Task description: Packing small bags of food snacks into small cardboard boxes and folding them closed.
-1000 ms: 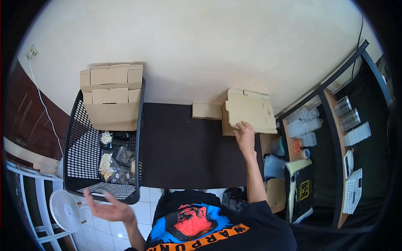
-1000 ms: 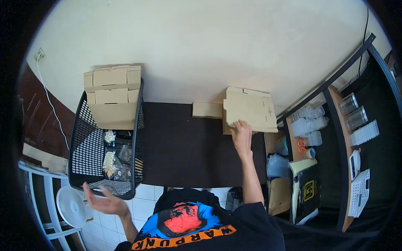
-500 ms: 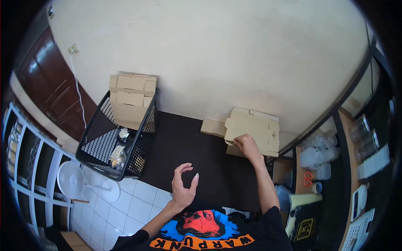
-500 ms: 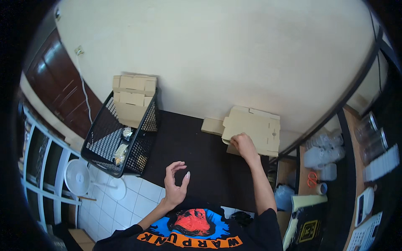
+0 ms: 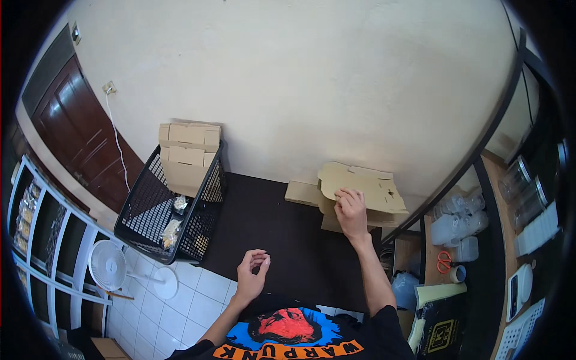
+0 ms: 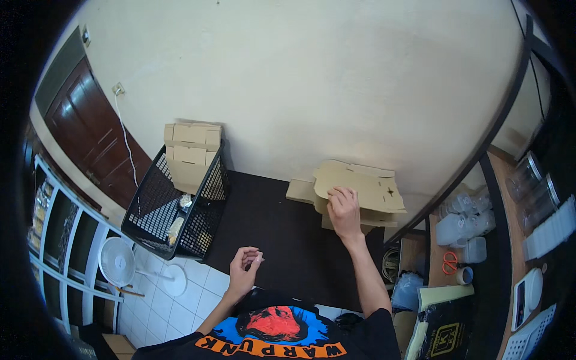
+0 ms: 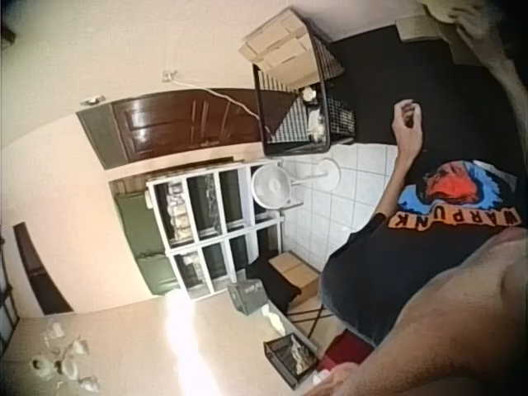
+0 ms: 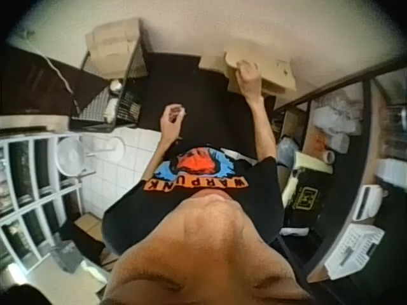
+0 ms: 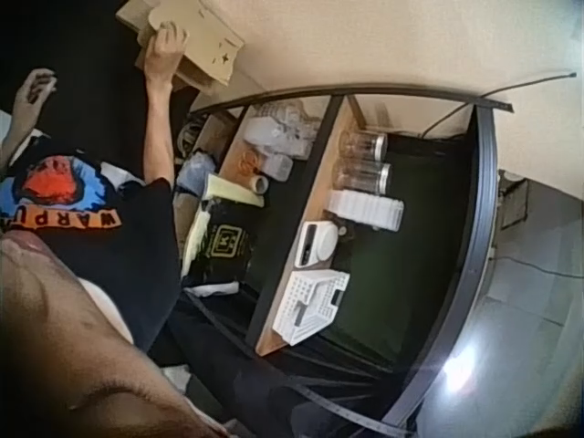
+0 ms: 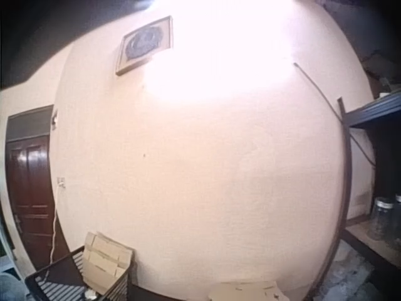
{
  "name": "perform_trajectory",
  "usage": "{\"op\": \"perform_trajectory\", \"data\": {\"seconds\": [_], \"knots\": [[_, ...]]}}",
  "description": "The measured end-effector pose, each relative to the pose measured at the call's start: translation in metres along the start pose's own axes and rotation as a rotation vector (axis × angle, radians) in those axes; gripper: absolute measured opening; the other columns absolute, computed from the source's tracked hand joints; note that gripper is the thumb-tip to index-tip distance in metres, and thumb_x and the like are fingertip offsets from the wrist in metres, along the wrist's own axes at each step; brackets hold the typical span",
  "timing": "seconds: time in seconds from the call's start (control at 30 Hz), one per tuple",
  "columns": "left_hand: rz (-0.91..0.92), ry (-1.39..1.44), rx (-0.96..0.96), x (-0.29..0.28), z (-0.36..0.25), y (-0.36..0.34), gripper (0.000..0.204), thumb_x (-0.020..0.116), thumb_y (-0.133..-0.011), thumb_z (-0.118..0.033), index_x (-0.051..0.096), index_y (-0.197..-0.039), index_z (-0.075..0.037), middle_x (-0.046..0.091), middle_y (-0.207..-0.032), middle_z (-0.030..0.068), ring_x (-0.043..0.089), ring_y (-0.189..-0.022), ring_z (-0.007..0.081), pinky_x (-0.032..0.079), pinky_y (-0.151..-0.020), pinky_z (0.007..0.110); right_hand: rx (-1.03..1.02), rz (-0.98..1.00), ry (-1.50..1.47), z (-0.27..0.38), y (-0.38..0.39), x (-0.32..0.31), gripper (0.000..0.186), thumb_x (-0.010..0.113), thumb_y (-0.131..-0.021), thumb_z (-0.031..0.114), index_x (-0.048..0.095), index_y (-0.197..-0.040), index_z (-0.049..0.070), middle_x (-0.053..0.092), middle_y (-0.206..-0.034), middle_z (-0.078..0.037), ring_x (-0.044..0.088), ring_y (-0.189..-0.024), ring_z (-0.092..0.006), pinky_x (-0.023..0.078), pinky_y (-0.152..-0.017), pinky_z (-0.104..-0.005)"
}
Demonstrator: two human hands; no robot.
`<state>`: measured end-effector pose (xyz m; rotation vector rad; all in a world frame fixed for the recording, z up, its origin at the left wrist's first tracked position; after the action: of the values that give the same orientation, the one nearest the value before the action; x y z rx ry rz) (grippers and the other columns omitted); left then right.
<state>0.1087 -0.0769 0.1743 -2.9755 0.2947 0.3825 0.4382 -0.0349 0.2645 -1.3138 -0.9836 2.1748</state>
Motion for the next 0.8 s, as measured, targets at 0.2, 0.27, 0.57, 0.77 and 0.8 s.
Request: {"op": "perform_trajectory", "data": {"seconds": [0.2,0.27,0.57,0.77,0.8], "knots": [[0.617,1.187,-0.352,0.055,-0.061,-0.034,0.096,0.042,-0.098,-0.078,0.042,-0.148,0.004,0.055,-0.147,0.0259,0.055,-0.137,0.0370,0.042,-0.116,0.055,-0.385,-0.141,-0.131,0.163,0.015,-0.043,0.013,0.069,-0.083,0.006,0.069,-0.096,0.002,0.072,-0.119,-0.014,0.064,-0.122,-0.0309,0.046,-0.102,-0.0571],[0.360,1.181,-0.374,0.025,-0.043,-0.048,0.102,0.035,-0.097,-0.082,0.035,-0.156,0.002,0.051,-0.152,0.0240,0.051,-0.141,0.0379,0.038,-0.120,0.054,-0.431,0.064,-0.198,0.223,0.035,-0.022,0.011,0.066,-0.087,0.009,0.069,-0.094,0.002,0.072,-0.119,-0.014,0.064,-0.123,-0.0312,0.046,-0.104,-0.0551],[0.141,0.609,-0.599,-0.110,0.174,-0.037,0.038,0.065,-0.103,-0.009,0.058,-0.138,0.004,0.068,-0.131,0.0148,0.069,-0.117,0.0258,0.058,-0.098,0.039,0.465,0.340,-0.616,0.202,0.147,0.124,0.014,0.077,-0.085,0.012,0.073,-0.095,0.003,0.071,-0.112,-0.015,0.066,-0.107,-0.0344,0.053,-0.089,-0.0439],[0.299,0.633,-0.704,-0.112,0.247,-0.061,0.039,0.069,-0.102,-0.014,0.060,-0.135,0.005,0.071,-0.124,0.0156,0.071,-0.111,0.0250,0.061,-0.092,0.040,1.432,-0.010,-0.410,0.079,0.274,0.152,0.055,0.088,-0.083,0.021,0.057,-0.126,0.004,0.063,-0.116,-0.018,0.068,-0.095,-0.0296,0.058,-0.084,-0.0439],[0.332,0.611,-0.706,-0.109,0.254,-0.068,0.042,0.073,-0.099,-0.017,0.061,-0.134,0.004,0.071,-0.124,0.0160,0.071,-0.110,0.0246,0.061,-0.091,0.041,1.838,-0.063,-0.740,0.078,0.311,0.178,0.065,0.089,-0.083,0.022,0.052,-0.134,0.004,0.062,-0.123,-0.019,0.068,-0.099,-0.0285,0.059,-0.086,-0.0455]]}}
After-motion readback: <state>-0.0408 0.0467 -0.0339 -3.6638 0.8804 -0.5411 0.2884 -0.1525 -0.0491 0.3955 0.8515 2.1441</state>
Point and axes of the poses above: each hand's wrist, its own y-axis away from the middle knuckle, its own x-axis out of the palm, z = x × y, the point moved 9 cm from there along -y, towards the middle knuckle
